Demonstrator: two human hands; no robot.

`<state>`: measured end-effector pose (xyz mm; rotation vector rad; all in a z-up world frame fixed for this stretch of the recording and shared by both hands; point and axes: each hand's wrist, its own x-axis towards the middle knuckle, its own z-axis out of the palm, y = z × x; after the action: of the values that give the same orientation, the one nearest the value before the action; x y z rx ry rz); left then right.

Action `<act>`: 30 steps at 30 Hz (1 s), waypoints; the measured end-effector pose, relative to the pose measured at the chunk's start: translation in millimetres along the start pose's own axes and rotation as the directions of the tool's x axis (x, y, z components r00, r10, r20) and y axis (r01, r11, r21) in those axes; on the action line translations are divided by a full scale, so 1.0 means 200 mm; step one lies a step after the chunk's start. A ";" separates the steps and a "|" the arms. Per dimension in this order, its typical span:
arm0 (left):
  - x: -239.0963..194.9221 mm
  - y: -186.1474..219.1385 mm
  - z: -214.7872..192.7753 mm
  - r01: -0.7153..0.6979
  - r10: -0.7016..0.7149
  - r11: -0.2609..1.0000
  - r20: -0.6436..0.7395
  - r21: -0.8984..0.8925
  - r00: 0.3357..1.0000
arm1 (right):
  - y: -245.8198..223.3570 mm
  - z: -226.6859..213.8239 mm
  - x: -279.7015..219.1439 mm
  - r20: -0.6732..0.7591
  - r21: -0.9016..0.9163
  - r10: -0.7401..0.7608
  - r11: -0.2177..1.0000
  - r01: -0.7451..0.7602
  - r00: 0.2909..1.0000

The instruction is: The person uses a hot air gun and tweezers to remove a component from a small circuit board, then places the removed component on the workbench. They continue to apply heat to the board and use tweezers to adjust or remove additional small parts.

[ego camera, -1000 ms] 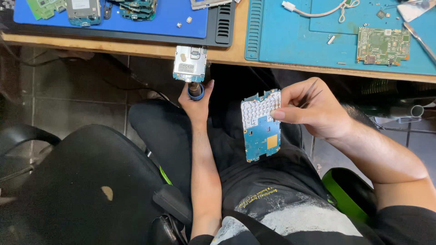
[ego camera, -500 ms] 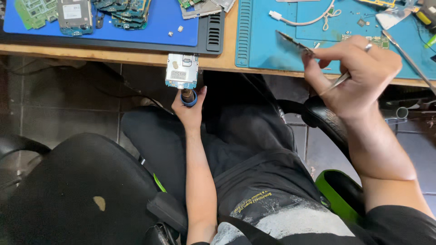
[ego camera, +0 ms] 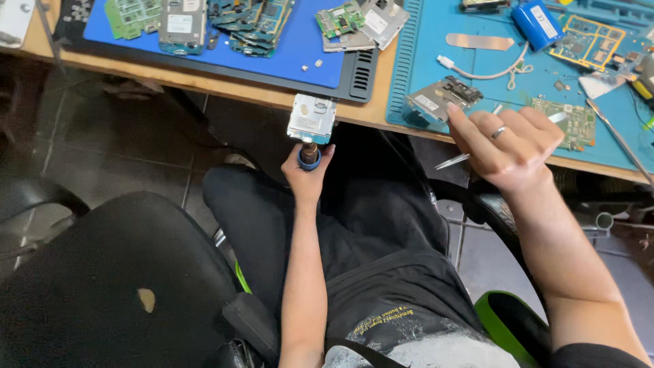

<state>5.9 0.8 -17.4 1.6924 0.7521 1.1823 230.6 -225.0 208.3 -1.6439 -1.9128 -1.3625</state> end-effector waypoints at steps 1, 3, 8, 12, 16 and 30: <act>0.00 0.01 0.00 0.001 -0.001 1.000 -0.026 0.001 1.000 | 0.00 0.00 0.04 -0.012 0.012 -0.021 1.000 0.021 1.000; 0.00 0.04 -0.02 0.050 -0.050 0.999 0.015 0.002 0.999 | 0.00 0.01 0.11 -0.020 0.025 -0.013 1.000 0.013 1.000; 0.00 0.08 -0.04 0.056 -0.056 0.998 0.008 -0.005 0.998 | 0.03 0.16 0.53 -0.099 0.098 -0.117 0.987 0.126 0.988; 0.02 0.10 -0.05 0.006 -0.006 1.000 0.018 0.015 1.000 | 0.05 0.36 0.92 -0.193 -0.069 -0.309 0.951 0.301 0.931; 0.02 0.06 -0.02 0.051 -0.050 0.998 -0.023 0.039 0.998 | 0.14 0.77 1.07 -0.245 -0.207 -0.424 0.901 0.381 0.872; 0.01 0.06 -0.02 0.090 -0.090 0.996 -0.008 0.016 0.996 | 0.25 0.68 0.93 0.041 0.341 -0.129 0.934 0.108 0.991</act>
<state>2.0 -0.5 -5.0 1.6512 0.8353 1.1232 264.7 -8.6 294.0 -1.4379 -2.1693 -0.9584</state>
